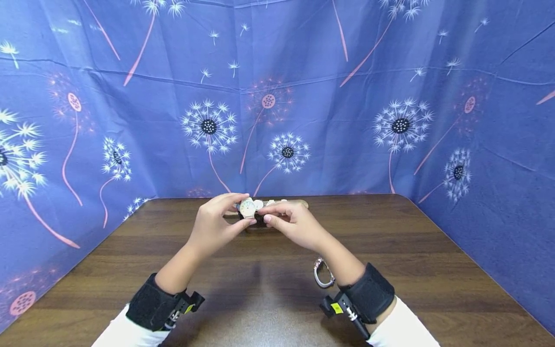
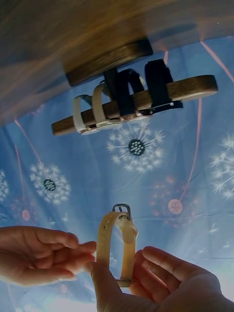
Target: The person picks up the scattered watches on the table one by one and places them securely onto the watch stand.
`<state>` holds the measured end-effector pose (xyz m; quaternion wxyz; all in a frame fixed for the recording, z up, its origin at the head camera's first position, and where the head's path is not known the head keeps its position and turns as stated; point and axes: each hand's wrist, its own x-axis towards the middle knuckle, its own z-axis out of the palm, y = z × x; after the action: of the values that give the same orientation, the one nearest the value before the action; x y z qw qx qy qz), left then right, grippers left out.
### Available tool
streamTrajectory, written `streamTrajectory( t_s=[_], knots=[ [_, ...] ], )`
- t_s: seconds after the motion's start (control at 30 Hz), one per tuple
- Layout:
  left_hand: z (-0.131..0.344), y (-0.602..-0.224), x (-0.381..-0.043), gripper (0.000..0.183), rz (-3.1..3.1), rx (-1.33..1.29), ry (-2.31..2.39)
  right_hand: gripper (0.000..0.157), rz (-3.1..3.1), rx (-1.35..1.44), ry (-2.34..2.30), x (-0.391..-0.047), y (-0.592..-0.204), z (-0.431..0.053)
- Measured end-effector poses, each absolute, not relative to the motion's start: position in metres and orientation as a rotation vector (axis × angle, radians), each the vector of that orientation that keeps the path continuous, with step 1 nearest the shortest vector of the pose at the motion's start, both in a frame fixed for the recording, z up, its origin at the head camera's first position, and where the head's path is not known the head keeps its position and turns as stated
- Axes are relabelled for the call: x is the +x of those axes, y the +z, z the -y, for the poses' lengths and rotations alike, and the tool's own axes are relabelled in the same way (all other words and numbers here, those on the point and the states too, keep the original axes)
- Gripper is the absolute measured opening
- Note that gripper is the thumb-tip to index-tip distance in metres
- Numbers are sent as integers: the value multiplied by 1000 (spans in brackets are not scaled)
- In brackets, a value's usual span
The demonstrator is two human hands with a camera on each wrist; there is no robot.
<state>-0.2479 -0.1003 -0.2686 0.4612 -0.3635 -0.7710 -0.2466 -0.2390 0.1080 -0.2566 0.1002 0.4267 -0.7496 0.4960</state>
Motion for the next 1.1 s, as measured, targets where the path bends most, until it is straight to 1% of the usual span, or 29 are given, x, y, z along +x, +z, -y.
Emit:
streamTrajectory(
  t_s=[0.17,0.37,0.47,0.7,0.97,1.1],
  knots=[
    [111,-268,-258,49,1959,-836,-582,24,2281,1103,1518,-251,-253,-126],
    [127,-271,-273,49,2027,-781,-610,27,2344,938,1383,-269,-257,-149],
    [136,-274,-282,48,2063,-733,-653,28,2335,889,1360,-284,-265,-161],
    [156,-282,-301,50,2182,-584,-696,33,2346,799,1424,-319,-288,-185],
    [175,-294,-317,48,2323,-499,-769,30,2440,746,1256,-337,-307,-194],
    [186,-300,-323,46,2388,-448,-818,31,2515,775,1180,-344,-314,-193]
  ],
)
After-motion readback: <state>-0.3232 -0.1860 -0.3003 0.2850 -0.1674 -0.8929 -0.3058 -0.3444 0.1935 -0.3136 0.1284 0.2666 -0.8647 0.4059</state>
